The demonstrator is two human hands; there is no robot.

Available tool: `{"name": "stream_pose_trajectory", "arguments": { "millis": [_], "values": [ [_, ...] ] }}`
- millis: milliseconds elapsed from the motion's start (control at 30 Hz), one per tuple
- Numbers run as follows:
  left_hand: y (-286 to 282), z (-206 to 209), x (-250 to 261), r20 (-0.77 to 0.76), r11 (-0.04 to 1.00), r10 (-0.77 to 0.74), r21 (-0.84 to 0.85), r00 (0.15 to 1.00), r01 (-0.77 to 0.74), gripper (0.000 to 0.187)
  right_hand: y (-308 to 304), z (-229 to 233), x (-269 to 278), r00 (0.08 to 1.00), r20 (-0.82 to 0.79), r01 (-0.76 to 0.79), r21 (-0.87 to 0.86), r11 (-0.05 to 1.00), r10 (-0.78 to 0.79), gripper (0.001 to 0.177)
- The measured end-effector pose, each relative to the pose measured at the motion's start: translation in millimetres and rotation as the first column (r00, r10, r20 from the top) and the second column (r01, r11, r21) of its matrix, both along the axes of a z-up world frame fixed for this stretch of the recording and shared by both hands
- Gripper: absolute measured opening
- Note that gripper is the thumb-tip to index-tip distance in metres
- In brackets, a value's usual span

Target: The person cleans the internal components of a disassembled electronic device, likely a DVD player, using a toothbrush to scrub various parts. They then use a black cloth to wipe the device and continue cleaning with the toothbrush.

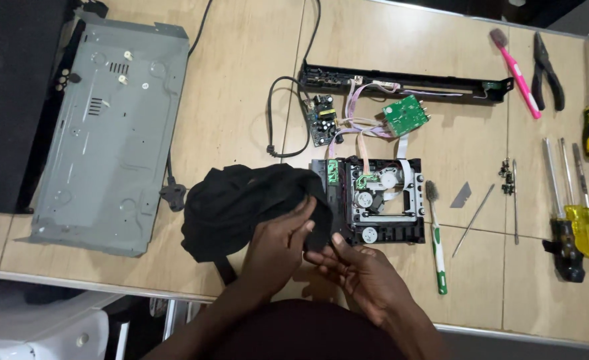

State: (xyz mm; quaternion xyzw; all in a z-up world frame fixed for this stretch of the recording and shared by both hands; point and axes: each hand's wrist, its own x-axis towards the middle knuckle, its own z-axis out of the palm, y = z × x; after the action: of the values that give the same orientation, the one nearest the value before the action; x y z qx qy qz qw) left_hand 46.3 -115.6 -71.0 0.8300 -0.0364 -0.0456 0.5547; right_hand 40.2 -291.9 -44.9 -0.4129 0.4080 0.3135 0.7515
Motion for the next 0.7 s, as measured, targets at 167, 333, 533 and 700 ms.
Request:
{"name": "stream_pose_trajectory", "arguments": {
  "millis": [167, 333, 533, 700],
  "values": [
    [9.5, 15.4, -16.0, -0.106, 0.994, -0.007, -0.105, 0.994, -0.004, 0.041, -8.8, -17.6, -5.4, 0.995, 0.096, -0.023, -0.012, 1.000, 0.024, 0.023],
    [12.9, 8.6, -24.6, -0.206, 0.984, 0.007, -0.174, 0.979, -0.044, 0.033, -11.3, -19.6, -6.2, 0.998, 0.063, 0.003, -0.033, 0.999, -0.001, 0.020],
    [21.0, 24.8, -28.8, -0.266, 0.993, -0.025, -0.116, 0.964, -0.006, 0.032, -6.0, -12.5, -4.5, 1.000, 0.006, 0.016, -0.073, 0.997, -0.016, 0.020],
    [34.4, 15.9, -28.8, -0.142, 1.000, 0.022, 0.005, 0.990, -0.022, 0.036, 12.0, 25.7, 6.9, 0.996, -0.085, 0.006, -0.152, 0.988, -0.019, 0.038]
  ]
}}
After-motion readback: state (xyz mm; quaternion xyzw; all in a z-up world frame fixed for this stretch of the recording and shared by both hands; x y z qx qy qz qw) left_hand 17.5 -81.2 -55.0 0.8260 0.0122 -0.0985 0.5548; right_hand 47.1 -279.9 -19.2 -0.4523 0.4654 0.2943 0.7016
